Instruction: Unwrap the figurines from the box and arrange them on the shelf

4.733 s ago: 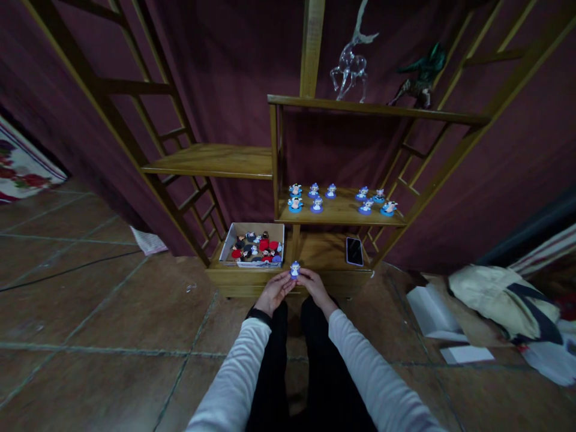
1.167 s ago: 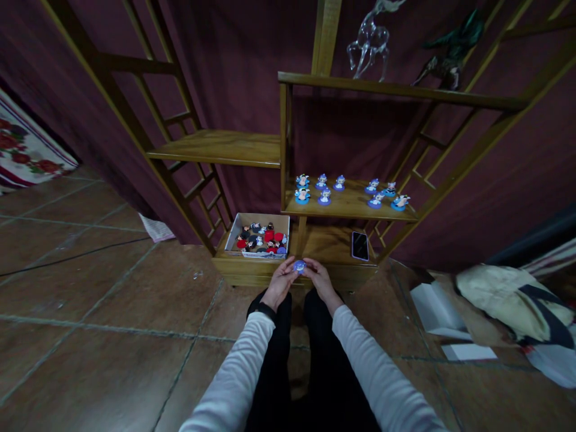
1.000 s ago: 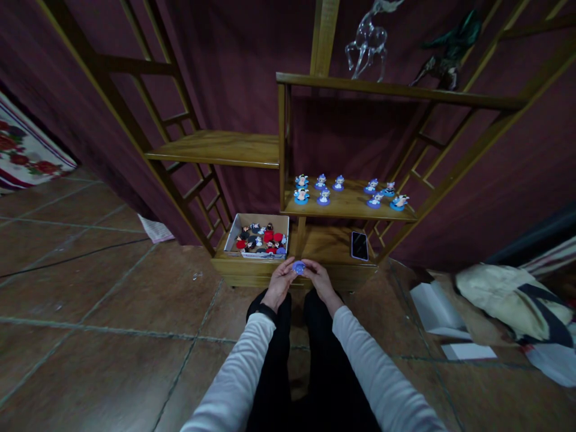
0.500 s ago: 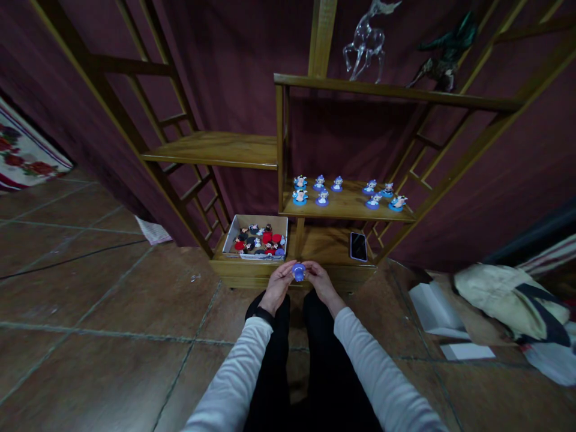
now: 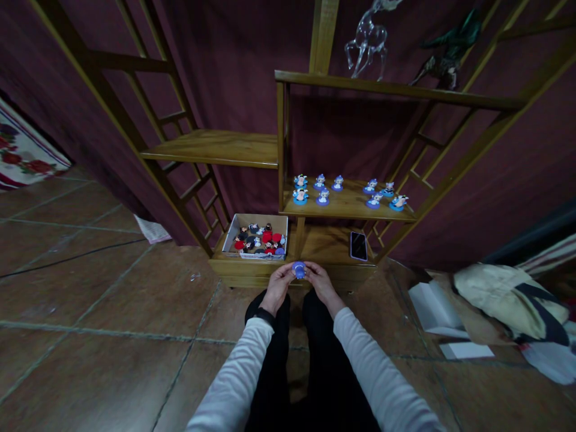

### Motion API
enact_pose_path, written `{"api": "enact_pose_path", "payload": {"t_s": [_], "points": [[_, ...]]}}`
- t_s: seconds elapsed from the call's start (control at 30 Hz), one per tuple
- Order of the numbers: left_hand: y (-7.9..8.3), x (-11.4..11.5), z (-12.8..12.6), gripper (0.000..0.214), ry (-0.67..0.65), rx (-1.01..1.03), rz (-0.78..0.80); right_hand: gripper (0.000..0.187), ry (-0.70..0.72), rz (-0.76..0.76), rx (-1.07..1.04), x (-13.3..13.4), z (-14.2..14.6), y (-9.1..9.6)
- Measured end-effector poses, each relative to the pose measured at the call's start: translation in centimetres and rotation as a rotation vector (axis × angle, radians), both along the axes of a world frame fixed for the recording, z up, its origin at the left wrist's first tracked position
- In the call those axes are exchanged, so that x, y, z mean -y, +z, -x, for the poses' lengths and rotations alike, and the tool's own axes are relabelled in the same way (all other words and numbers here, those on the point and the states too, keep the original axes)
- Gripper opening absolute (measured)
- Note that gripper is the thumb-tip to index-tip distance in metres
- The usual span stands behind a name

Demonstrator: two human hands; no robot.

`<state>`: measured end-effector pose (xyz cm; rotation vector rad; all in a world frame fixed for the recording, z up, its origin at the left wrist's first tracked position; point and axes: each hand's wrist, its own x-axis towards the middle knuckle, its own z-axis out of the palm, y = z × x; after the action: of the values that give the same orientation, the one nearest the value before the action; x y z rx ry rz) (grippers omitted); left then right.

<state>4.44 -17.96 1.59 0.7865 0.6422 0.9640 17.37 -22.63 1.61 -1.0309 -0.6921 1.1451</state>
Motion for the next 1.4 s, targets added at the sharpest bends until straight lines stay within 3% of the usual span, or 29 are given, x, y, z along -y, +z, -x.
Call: {"api": "enact_pose_path", "payload": {"t_s": [0.23,0.43,0.67,0.97,1.4], "points": [[-0.5,-0.2,0.0,0.036,0.014,-0.111,-0.104,0.026,-0.047,-0.007,0.214,-0.1,-0.1,-0.1],[-0.9,-0.3,0.1,0.038,0.032,-0.122,-0.131,0.033,0.007,0.033,0.095,0.0,0.0,0.5],[-0.5,-0.2,0.2,0.035,-0.01,-0.152,-0.138,0.036,0.0,0.114,0.042,-0.4,-0.3,-0.2],[0.7,-0.1,0.4,0.036,-0.169,-0.1,0.035,0.029,0.106,0.163,-0.066,-0.7,-1.3,-0.2],[0.4,-1.4,-0.1,0.02,-0.153,-0.195,0.185,0.017,0.106,0.255,-0.067,-1.3,-1.4,-0.1]]}}
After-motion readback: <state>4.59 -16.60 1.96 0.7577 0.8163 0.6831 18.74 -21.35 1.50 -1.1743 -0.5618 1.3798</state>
